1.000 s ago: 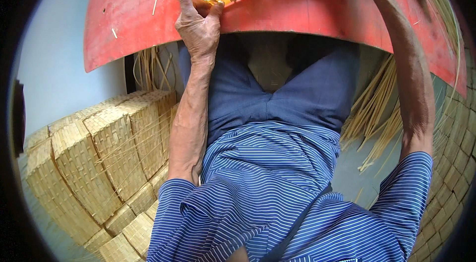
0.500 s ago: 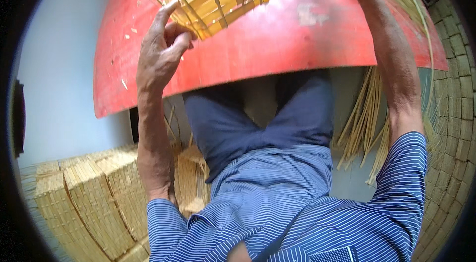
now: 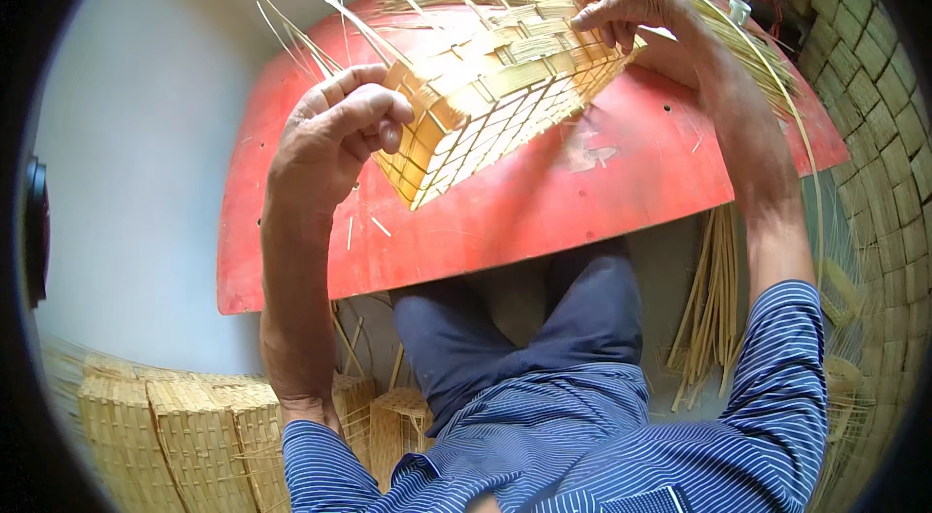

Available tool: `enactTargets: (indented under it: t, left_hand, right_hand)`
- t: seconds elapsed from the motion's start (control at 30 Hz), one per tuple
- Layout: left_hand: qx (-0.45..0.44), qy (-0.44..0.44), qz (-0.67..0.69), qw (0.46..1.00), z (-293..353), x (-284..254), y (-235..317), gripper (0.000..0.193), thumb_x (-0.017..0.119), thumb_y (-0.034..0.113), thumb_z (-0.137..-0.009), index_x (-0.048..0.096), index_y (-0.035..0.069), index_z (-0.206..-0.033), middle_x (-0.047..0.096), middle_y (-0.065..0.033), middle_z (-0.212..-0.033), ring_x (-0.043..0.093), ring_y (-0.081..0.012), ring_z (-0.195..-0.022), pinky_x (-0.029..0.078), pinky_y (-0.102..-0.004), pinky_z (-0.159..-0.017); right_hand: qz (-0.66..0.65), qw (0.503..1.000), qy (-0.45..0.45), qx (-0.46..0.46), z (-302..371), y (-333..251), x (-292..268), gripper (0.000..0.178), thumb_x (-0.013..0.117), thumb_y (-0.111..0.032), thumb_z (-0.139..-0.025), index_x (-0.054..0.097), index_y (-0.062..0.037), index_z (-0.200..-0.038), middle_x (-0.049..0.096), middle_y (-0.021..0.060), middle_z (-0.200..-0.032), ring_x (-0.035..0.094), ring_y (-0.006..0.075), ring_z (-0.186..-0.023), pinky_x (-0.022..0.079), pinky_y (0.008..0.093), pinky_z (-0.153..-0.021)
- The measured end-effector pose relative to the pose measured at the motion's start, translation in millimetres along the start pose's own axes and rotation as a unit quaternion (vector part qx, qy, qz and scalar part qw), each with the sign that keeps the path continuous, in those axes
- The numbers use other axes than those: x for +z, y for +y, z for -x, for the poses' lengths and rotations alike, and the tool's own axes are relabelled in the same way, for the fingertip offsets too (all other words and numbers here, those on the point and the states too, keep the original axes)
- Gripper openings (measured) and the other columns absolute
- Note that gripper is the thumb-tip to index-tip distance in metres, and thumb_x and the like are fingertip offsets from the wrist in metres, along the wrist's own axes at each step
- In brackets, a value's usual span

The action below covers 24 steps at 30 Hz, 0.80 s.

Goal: The person weaves thin bamboo strips into a rectangular basket frame using a red perforated board as a jig. They interlace the strips by hand, adjust the frame, and occasionally tap it to tighten the weave.

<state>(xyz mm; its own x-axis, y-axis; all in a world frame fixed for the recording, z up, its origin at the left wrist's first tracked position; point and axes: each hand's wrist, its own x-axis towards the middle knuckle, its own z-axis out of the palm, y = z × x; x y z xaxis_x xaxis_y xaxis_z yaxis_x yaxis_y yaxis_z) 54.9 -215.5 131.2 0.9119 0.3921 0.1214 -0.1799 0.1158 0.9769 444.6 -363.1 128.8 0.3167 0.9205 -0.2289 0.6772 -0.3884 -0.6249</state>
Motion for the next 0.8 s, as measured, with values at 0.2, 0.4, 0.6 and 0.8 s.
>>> enactTargets:
  t: [0.2, 0.4, 0.6, 0.8]
  left_hand:
    - [0.003, -0.007, -0.050, 0.999, -22, -25, 23, 0.018, 0.064, 0.011, -0.092, 0.068, -0.005, -0.098, 0.071, -0.0094, -0.086, 0.060, -0.0102, -0.067, 0.050, -0.0239, -0.061]
    - [0.019, 0.012, -0.043, 0.999, -86, 13, 25, 0.014, 0.058, 0.011, -0.093, 0.067, 0.000, -0.093, 0.071, -0.0139, -0.082, 0.069, -0.0219, -0.071, 0.057, -0.0354, -0.063]
    - [0.071, -0.017, -0.194, 0.978, -78, 67, 33, 0.020, 0.056, 0.013, -0.094, 0.067, -0.003, -0.088, 0.068, -0.0115, -0.077, 0.066, -0.0158, -0.064, 0.055, -0.0278, -0.059]
    - [0.415, -0.095, -0.765, 0.484, -97, 93, 19, 0.012, 0.068, 0.021, -0.082, 0.073, 0.016, -0.072, 0.068, 0.0024, -0.071, 0.066, -0.0186, -0.071, 0.048, -0.0376, -0.064]
  right_hand:
    - [-0.011, 0.980, 0.187, -0.072, -11, -23, 39, 0.056, 0.065, -0.046, -0.091, 0.060, -0.0019, -0.125, 0.067, 0.0085, -0.079, 0.064, 0.0131, -0.066, 0.053, 0.0284, -0.060]
    - [-0.125, 0.950, 0.267, -0.106, 36, -34, 60, 0.064, 0.051, -0.058, -0.098, 0.061, -0.0002, -0.122, 0.067, 0.0118, -0.086, 0.063, 0.0143, -0.071, 0.054, 0.0305, -0.065]
    - [-0.342, 0.912, 0.207, -0.089, 33, 2, 76, 0.060, 0.042, -0.050, -0.105, 0.051, 0.0056, -0.125, 0.066, 0.0203, -0.094, 0.066, 0.0224, -0.073, 0.057, 0.0343, -0.069]
    - [-0.458, 0.844, 0.222, -0.171, 45, 12, 96, 0.050, 0.030, -0.036, -0.108, 0.042, 0.0027, -0.136, 0.063, 0.0236, -0.115, 0.068, 0.0336, -0.101, 0.060, 0.0474, -0.084]
